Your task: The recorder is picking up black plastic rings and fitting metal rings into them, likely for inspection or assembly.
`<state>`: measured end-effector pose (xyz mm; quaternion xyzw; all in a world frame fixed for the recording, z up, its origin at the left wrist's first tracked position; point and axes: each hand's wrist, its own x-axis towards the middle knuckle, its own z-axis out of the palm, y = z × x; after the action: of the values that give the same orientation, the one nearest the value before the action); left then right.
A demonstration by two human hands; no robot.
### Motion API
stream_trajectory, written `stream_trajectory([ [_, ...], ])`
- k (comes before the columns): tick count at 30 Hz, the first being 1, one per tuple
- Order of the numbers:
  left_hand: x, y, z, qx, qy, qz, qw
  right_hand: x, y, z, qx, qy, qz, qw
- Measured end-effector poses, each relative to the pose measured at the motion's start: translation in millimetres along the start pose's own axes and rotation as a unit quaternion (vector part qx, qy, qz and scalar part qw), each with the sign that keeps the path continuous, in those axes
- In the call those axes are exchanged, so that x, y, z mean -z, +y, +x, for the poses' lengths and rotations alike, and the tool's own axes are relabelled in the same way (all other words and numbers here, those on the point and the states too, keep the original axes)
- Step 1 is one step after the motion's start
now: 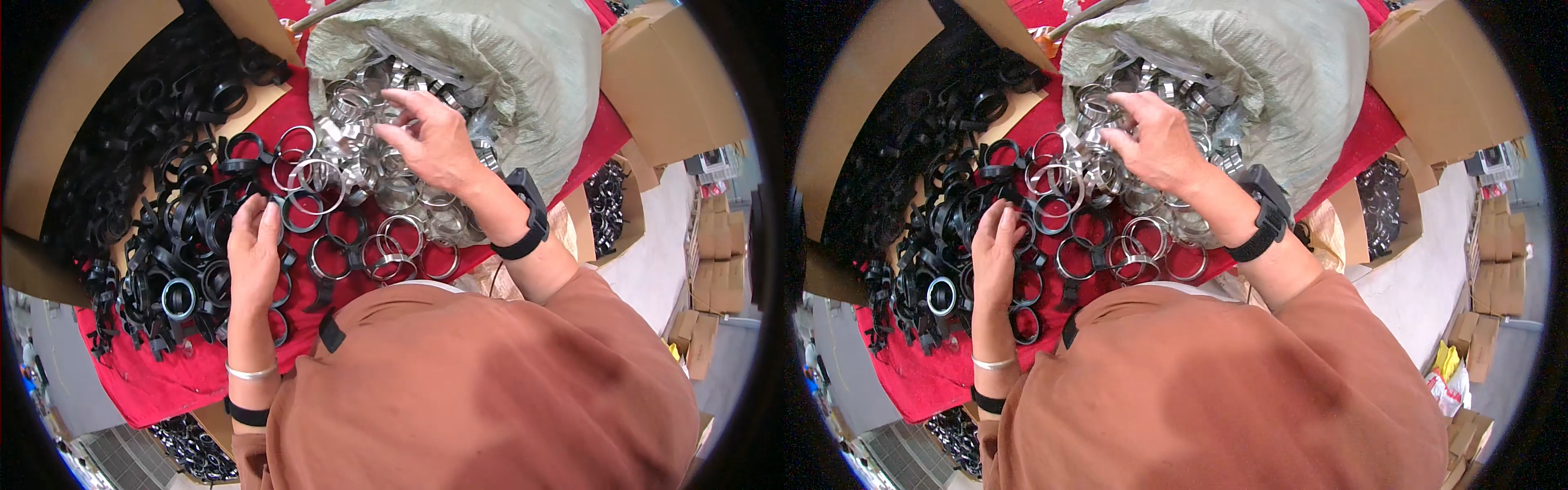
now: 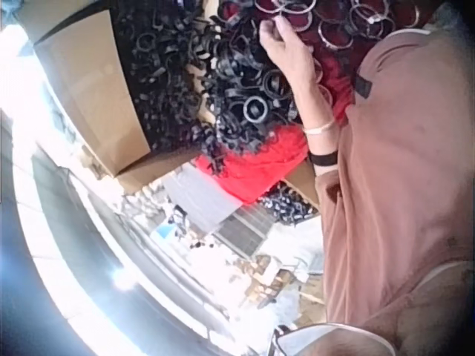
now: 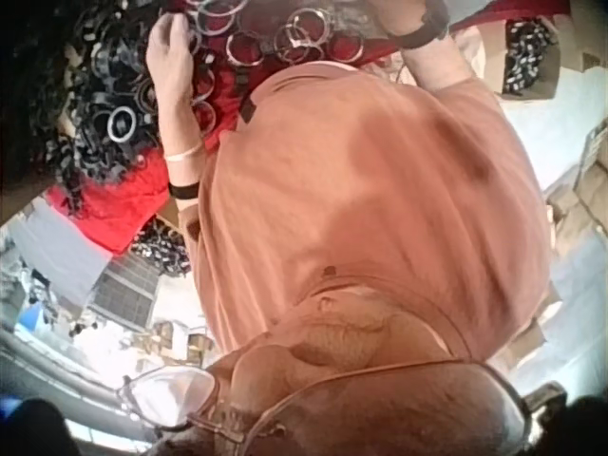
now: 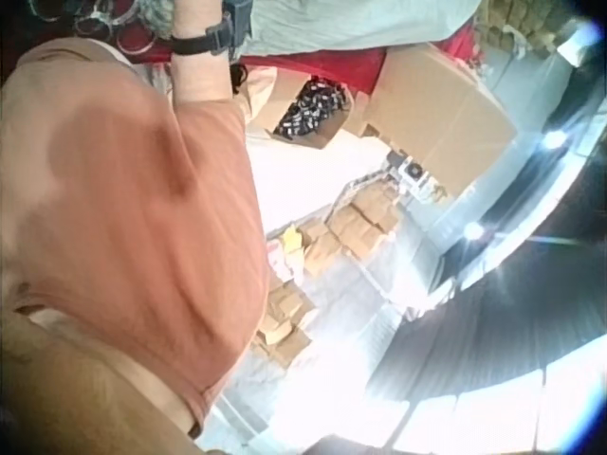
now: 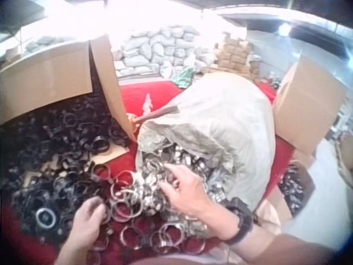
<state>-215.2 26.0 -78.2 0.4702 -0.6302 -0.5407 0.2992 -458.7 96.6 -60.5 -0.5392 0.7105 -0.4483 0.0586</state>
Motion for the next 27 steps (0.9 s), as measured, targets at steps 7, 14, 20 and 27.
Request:
stream_trajectory([
  [7, -32, -28, -18, 0.018, -0.092, -0.002, 0.996, -38, 28, -51, -0.046, -0.198, -0.124, 0.971],
  [14, -42, -40, 11, -0.037, -0.066, 0.04, 0.996, -33, 36, -34, -0.074, -0.19, 0.16, 0.966],
  [20, -54, -58, 20, 0.034, -0.08, -0.03, 0.996, -32, 18, -33, -0.107, -0.102, -0.009, 0.989],
  [27, -63, -49, 24, 0.002, -0.114, -0.007, 0.993, -75, 26, -49, -0.235, -0.191, 0.123, 0.945],
])
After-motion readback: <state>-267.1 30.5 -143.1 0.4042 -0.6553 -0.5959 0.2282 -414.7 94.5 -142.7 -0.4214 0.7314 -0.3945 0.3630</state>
